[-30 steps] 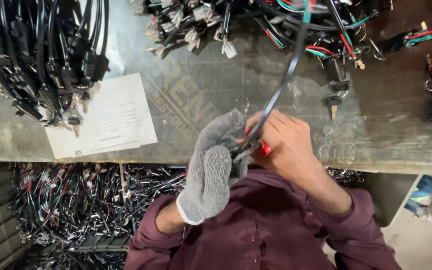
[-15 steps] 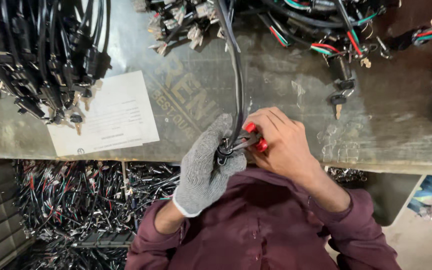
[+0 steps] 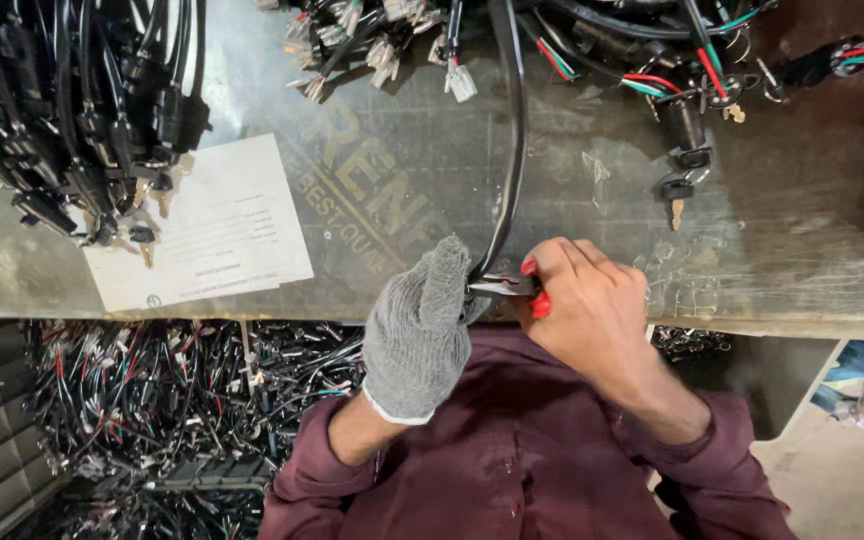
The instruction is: The person strips the outer insulation from the end of a black cable using pliers, pulls the stripped section apart, and works the exposed wires and connector at the workbench. They handle the cable repeatedly, repositioning it and using pliers to separate and prepare the wire ends among piles of similar harnesses.
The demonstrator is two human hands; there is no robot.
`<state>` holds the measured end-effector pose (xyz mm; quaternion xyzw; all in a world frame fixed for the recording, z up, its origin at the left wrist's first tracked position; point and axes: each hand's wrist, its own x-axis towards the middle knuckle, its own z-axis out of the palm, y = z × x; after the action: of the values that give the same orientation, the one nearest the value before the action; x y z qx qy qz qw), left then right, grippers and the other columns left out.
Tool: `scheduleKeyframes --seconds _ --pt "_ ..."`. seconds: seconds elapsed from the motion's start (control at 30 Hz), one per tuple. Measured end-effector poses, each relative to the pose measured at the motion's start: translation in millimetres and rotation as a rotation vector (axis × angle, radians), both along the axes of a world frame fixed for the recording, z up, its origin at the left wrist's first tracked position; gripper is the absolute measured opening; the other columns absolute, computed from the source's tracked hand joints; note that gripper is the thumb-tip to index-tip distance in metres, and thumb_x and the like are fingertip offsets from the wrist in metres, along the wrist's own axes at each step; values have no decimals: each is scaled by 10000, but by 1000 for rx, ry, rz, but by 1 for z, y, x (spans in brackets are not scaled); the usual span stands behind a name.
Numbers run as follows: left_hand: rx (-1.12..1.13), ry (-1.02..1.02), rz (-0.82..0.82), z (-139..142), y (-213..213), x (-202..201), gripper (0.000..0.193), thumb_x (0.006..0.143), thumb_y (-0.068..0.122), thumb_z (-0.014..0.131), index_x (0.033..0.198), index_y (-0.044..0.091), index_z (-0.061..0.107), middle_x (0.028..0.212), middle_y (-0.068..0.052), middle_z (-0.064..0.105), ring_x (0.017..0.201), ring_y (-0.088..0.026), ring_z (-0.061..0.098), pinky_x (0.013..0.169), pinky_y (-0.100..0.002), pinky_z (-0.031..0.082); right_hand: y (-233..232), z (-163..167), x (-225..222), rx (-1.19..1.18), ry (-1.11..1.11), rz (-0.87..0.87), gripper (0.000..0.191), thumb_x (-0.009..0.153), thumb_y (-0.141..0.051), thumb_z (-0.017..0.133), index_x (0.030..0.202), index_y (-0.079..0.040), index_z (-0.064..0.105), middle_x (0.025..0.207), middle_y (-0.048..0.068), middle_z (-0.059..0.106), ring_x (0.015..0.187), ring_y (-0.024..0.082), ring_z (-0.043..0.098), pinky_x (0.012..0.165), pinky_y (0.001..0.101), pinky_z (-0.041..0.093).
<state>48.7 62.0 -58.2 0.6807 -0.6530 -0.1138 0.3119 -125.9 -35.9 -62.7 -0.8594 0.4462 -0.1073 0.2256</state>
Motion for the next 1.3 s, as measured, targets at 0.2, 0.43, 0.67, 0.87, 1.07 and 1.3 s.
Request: scheduleKeyframes --seconds 0.2,0.43,0.67,0.87,1.07,1.3 --pt "-89 -169 -18 -12 -4 1 679 855 16 684 1492 20 451 1258 -187 647 999 -384 629 867 -487 513 8 -9 5 34 -177 -21 363 671 -197 787 948 -96 574 892 73 654 883 304 661 626 440 479" --pt "134 492 -172 31 -17 21 688 985 157 713 1550 -47 378 1202 -171 675 1005 -336 678 857 -365 553 -4 -18 15 -69 -241 3 358 725 -220 852 848 -103 537 783 62 581 764 298 619 623 423 451" --pt "384 1193 -379 39 -8 25 635 1032 91 627 1607 -7 377 1094 -86 631 933 -165 597 868 -311 546 -35 -36 20 84 -548 332 485 758 -246 944 755 -100 481 710 65 469 683 294 521 615 419 396" --pt "170 355 -106 19 0 19 640 911 125 719 1500 39 481 1079 -172 696 897 -323 686 778 -382 550 -25 -10 30 28 -410 209 348 584 -81 700 891 -50 538 878 105 590 820 342 595 667 434 485" --pt "216 197 217 63 -28 59 302 964 154 662 1236 65 566 1016 -143 696 909 -293 690 805 -386 540 -38 -15 12 -319 -148 123 673 690 -461 837 1124 0 611 1152 164 621 1111 387 578 925 498 466" --pt "-73 -53 365 54 -13 110 778 1014 330 714 1572 -36 314 1417 -209 533 1247 -339 589 1073 -403 499 -128 25 -20 -631 -29 -154 451 1083 -355 740 1218 57 618 1114 183 649 1020 347 625 876 447 488"
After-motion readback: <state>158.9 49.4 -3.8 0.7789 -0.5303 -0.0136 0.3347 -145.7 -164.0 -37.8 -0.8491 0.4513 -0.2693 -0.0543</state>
